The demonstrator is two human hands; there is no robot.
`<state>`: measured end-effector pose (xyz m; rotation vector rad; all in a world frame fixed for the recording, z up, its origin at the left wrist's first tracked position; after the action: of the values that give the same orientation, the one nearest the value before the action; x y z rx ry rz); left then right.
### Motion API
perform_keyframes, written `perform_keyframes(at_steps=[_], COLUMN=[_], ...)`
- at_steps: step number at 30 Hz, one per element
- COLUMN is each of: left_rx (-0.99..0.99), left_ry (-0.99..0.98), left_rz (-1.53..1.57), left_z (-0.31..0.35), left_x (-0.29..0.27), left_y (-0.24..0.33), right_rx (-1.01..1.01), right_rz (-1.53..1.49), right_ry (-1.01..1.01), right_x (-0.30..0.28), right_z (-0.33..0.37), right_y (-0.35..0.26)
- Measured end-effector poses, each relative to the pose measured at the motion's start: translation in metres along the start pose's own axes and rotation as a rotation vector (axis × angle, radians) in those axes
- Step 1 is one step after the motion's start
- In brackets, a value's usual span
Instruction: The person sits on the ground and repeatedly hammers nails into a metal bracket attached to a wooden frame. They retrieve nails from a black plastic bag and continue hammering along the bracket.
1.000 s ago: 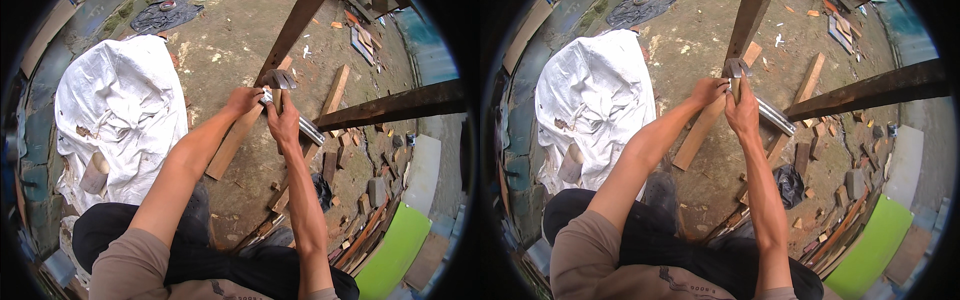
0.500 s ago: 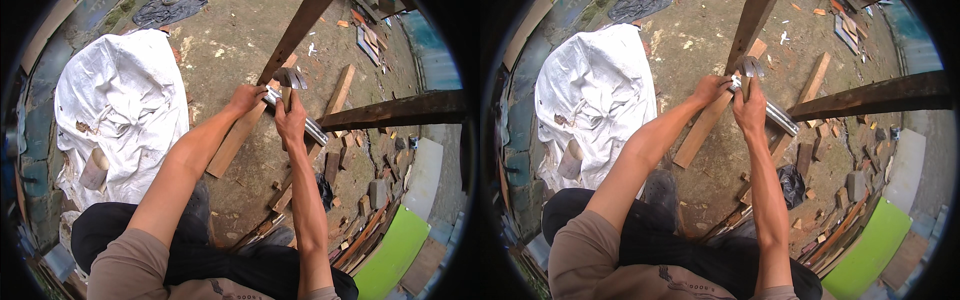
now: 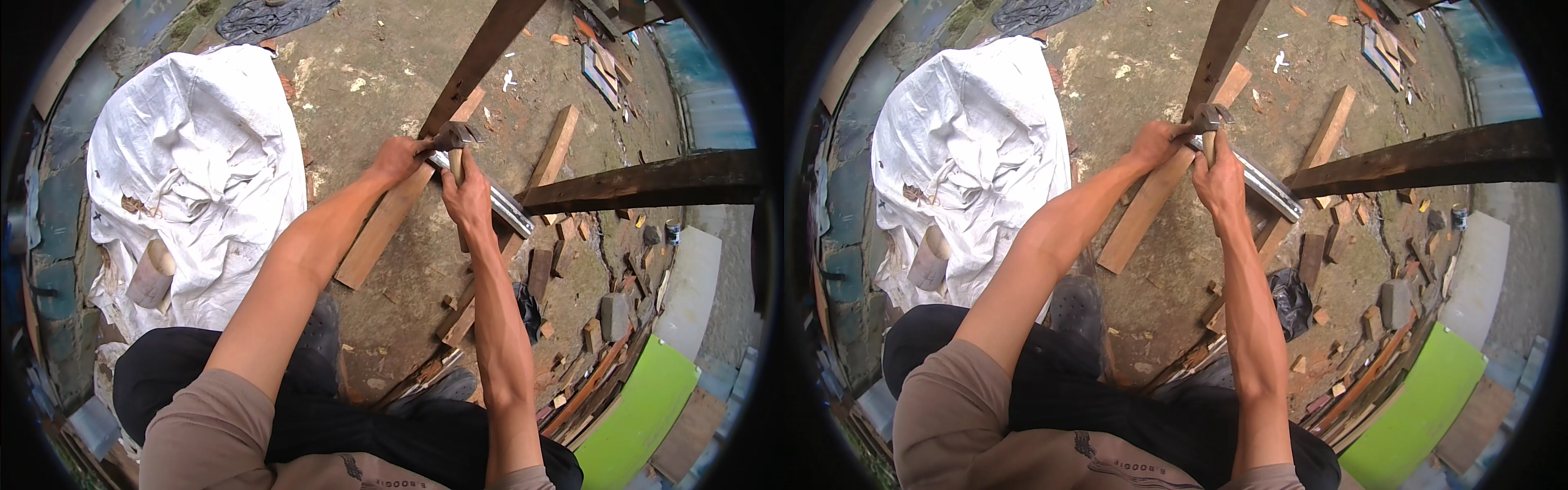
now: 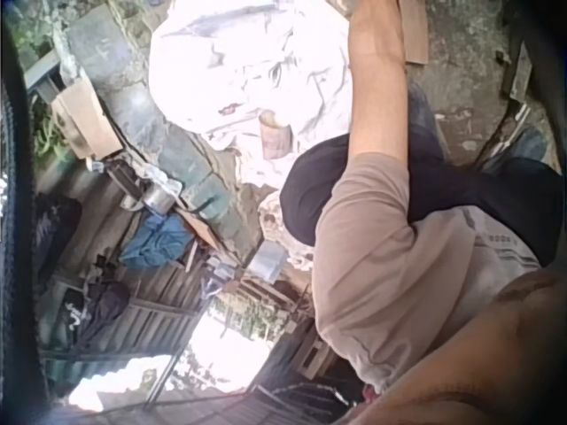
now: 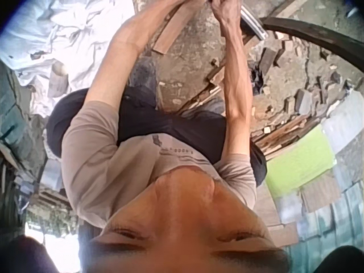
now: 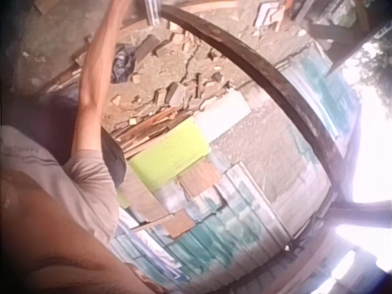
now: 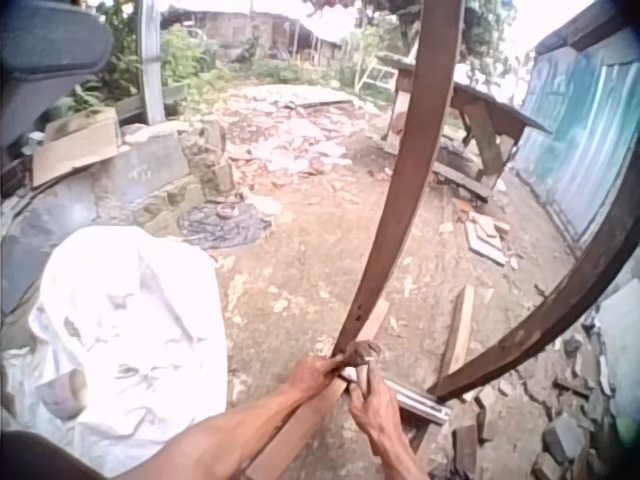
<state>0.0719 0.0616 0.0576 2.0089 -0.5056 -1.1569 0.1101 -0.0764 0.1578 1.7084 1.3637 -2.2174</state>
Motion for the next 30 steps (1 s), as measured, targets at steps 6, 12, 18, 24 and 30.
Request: perform_keyframes(at_steps=[6,12,18,24,30], left_rx=[0.011,0.044,0.009,-0.037,-0.147], left_ry=[0.024,0.081,0.087,0.039,-0.006], left_rz=[0.033,0.013,0.030,0.042,0.017], left_z=[0.006,0.004,0.011,0.006,0.018], left_x=[-0.001,-0.001,-0.004,0.003,-0.007], left_y=[-0.002,-0.008,0.001,-0.007,-0.007], right_rx=[-0.083,0.001,-0.063,0.022,0.159], right_rz=[-0.033,0.026,-0.077,0.001,-0.029], right_ry=[0.102,-0.008,0.128,-0.001,0.086], right_x=[-0.017,0.011,-0.017,0.004,-0.007], right_z=[0.007,0.003,0.010,0.000,0.013], right_y=[-0.014,0.008,-0.016,0.002,0.014])
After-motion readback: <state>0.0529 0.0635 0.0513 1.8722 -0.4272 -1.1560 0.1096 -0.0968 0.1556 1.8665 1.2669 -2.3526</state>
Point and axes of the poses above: each hand's wrist, its own z-axis away from the middle knuckle, its own x-axis out of the palm, y = z × x, the point moved 9 cm from there along -z, towards the middle knuckle, and after that the axes turned 6 degrees about z, right-handed, at the moved point
